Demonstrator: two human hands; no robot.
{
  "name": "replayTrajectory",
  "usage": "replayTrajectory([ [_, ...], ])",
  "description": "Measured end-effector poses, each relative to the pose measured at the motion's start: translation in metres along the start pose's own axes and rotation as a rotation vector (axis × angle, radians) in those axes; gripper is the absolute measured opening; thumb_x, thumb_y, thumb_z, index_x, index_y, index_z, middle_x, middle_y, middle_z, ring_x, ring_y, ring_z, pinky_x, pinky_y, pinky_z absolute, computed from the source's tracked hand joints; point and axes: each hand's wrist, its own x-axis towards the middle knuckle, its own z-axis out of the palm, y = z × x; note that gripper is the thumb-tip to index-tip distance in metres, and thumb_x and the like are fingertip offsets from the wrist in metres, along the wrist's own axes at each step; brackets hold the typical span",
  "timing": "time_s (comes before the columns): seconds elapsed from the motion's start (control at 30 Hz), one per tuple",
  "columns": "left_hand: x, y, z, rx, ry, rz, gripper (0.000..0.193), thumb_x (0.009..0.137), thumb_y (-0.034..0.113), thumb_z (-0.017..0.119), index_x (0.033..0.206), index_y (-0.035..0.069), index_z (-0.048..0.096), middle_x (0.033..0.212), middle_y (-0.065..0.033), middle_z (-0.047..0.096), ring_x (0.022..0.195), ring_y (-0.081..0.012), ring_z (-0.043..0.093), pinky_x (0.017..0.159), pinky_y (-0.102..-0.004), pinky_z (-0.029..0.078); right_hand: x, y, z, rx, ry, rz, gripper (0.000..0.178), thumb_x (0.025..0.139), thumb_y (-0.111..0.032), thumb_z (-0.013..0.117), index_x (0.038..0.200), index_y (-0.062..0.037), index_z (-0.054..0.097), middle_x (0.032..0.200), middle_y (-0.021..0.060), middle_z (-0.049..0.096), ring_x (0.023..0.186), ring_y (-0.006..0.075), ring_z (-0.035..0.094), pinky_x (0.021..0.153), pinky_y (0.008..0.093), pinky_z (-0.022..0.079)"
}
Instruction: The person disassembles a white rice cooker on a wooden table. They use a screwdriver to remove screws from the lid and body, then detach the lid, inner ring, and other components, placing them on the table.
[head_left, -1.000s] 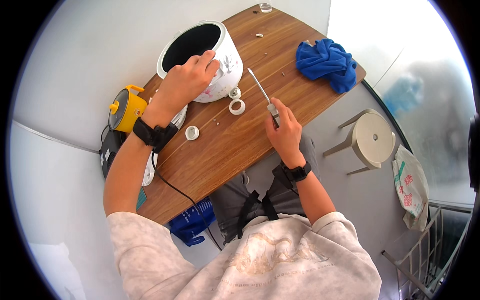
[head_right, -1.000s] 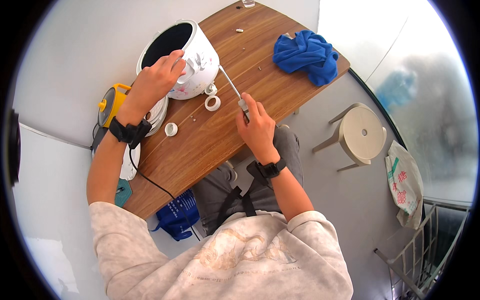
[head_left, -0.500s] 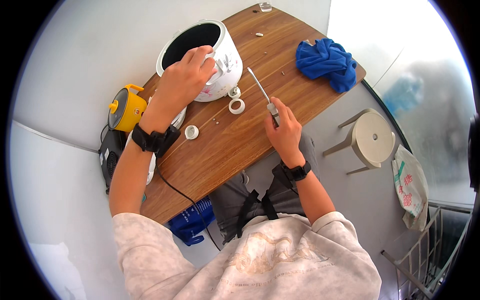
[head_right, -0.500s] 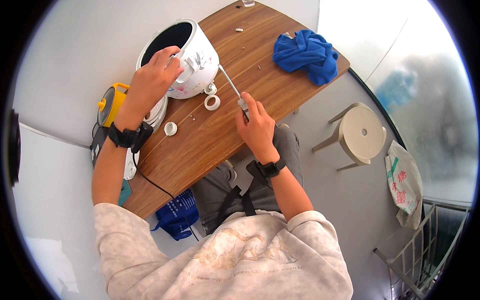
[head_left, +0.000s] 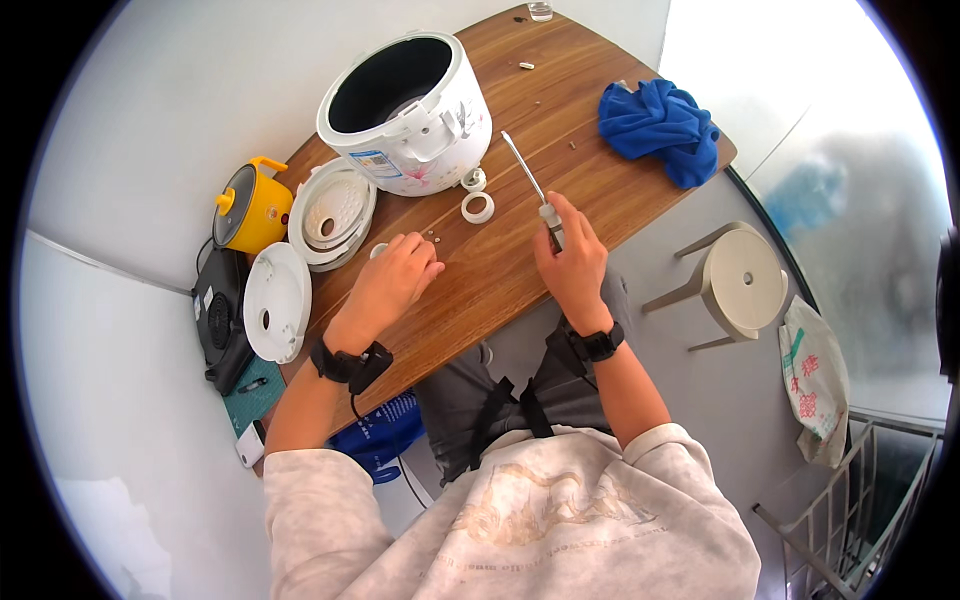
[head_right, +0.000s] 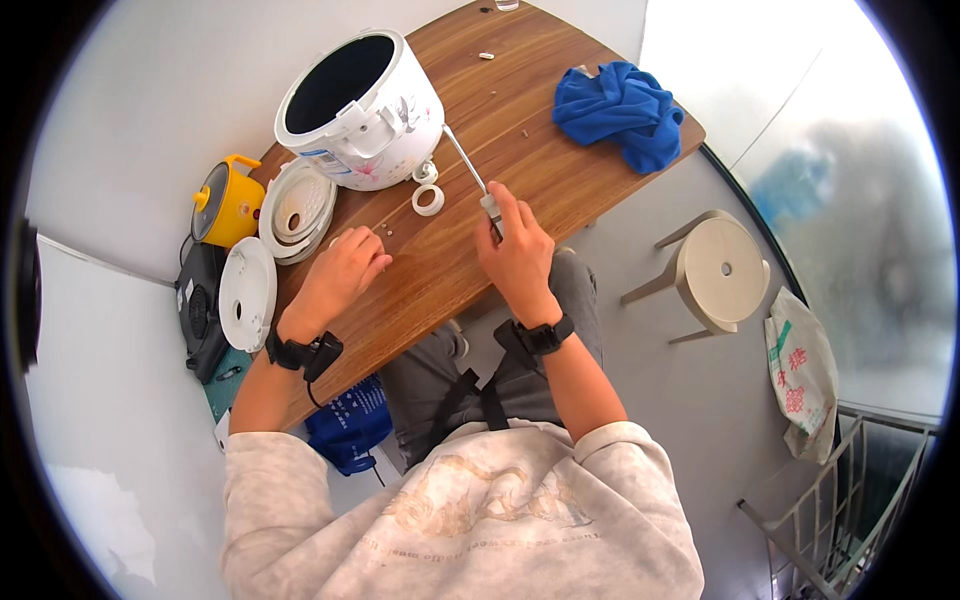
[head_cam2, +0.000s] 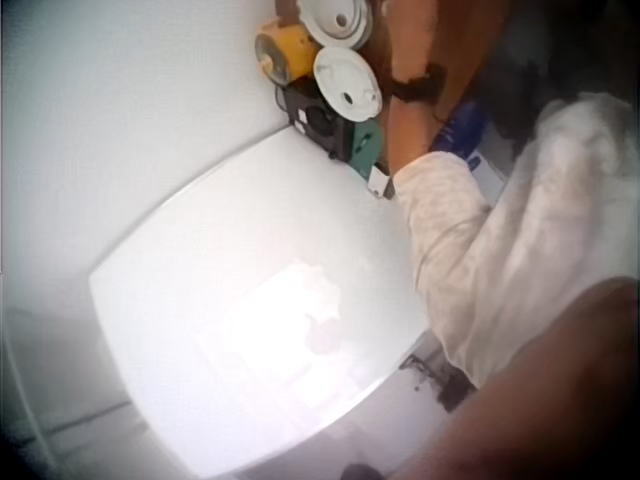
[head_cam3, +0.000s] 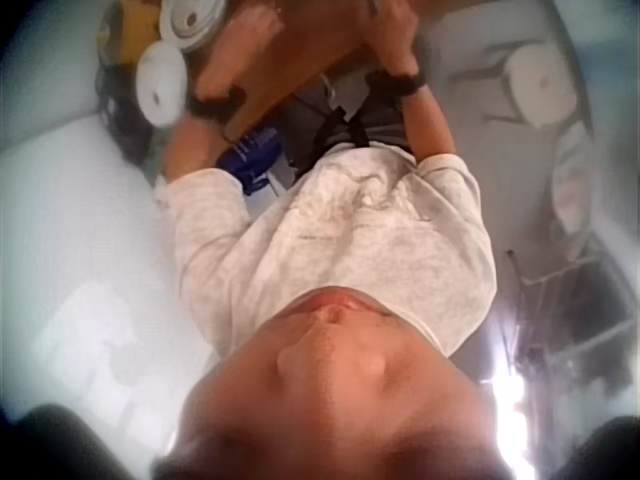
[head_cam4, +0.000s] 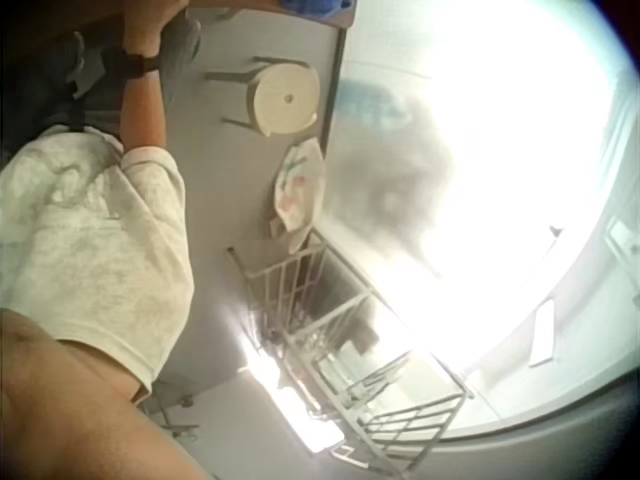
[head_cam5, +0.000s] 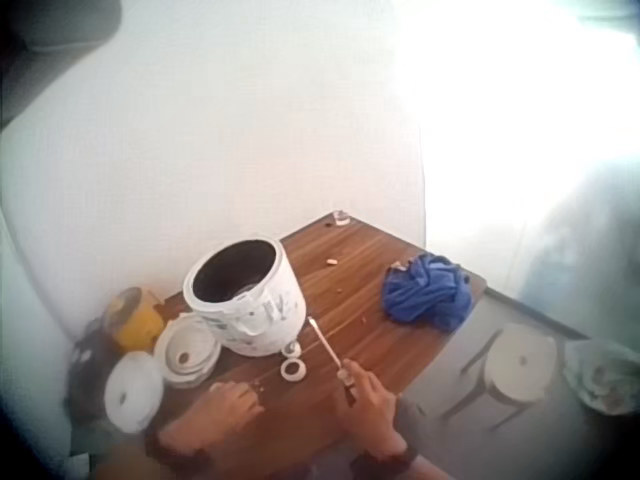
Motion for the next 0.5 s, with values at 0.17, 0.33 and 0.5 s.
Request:
replayTrajectory([
  [0.17,-0.008,-0.013,0.019,-0.075,0.065,-0.142,0.018,0.093,0.02,0.069,0.092,0.004,0.06,0.093,-0.0101,0.059,0.089,-0.0314,0.062,0.071,-0.0436,0.052,0.002,-0.001,-0.001,-0.029,-0.032,0.025,0.042,0.085,-0.004,0.068,0.126,-0.0104,0.062,0.09,0.0088,0.067,0.066,0.0266,0.065,0.058,0.0361,0.053],
  [0.33,-0.009,-0.014,0.029,-0.116,0.131,-0.189,0.019,0.092,0.019,0.071,0.089,0.003,0.061,0.087,-0.0113,0.06,0.08,-0.0333,0.063,0.07,-0.0435,0.052,0.003,-0.003,-0.003,-0.036,-0.069,0.035,0.041,0.086,-0.005,0.067,0.126,-0.0106,0.062,0.093,0.0093,0.068,0.07,0.0277,0.067,0.062,0.0377,0.054],
  [0.5,0.002,-0.005,0.009,-0.213,0.161,-0.268,0.017,0.092,0.018,0.071,0.093,0.004,0.061,0.09,-0.0102,0.063,0.082,-0.032,0.064,0.07,-0.0422,0.053,0.004,-0.003,-0.003,-0.03,-0.07,0.043,0.041,0.086,-0.005,0.067,0.127,-0.0103,0.062,0.098,0.0103,0.07,0.075,0.029,0.069,0.064,0.0381,0.055],
])
